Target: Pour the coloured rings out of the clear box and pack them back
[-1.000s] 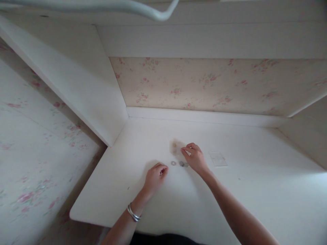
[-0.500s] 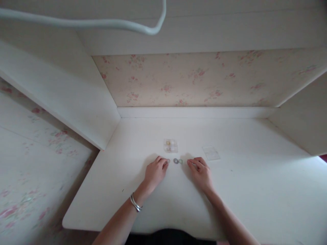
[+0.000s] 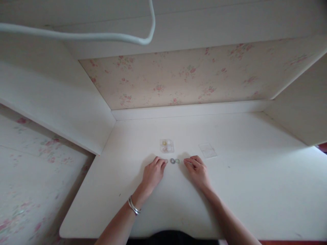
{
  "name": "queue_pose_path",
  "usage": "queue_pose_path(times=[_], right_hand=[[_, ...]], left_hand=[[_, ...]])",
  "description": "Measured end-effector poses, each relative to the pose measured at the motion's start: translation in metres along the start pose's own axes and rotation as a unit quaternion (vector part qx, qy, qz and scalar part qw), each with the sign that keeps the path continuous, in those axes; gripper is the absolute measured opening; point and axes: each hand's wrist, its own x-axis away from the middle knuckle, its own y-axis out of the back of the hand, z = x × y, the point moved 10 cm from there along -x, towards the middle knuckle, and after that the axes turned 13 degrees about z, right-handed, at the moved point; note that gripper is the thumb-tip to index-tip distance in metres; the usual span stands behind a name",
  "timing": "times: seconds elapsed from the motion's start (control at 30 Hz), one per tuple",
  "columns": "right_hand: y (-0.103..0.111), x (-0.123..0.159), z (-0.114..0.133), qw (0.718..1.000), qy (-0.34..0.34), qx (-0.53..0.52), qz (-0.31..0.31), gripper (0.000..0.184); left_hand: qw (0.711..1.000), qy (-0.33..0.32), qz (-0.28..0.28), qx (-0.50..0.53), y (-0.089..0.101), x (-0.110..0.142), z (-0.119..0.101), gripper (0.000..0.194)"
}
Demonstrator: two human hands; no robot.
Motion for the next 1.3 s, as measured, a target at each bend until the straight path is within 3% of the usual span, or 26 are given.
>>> queue_pose_path(times=[0.27,0.5,0.6,0.8,0.97,1.13,1.3], right_hand=[[0.002,-0.001,0.001,1.000,0.006,0.007,0.005,0.026],[0.001,-0.002,-0.001,1.000,0.003,0.004,0.006,0.027],[0.000,-0.002,-0.002,1.000,0.003,0.007,0.010,0.026],[-0.001,-0.003,-0.003,1.000,0.004,0.004,0.013,0.025],[0.000,-0.003,-0.005,1.000,0.001,0.013,0.008,0.025],[0.002,-0.002,-0.003,1.000,0.007,0.027,0.007,0.025],[-0.014,0.001,0.023,0.991,0.053,0.112,0.049,0.024]], left_hand=[[1.000,0.009,-0.005,-0.008,-0.001,-0.001,0.000,0.026],[0.990,-0.028,-0.044,0.130,0.010,0.000,0.004,0.026],[0.984,-0.035,-0.060,0.162,0.017,-0.009,0.010,0.025],[0.984,-0.042,-0.126,0.120,0.040,-0.037,0.014,0.022],[0.986,-0.045,-0.106,0.123,0.034,-0.057,0.015,0.019],[0.975,-0.016,-0.138,0.176,0.037,-0.035,0.027,0.023],[0.966,0.033,-0.094,0.238,0.020,0.001,0.046,0.027]])
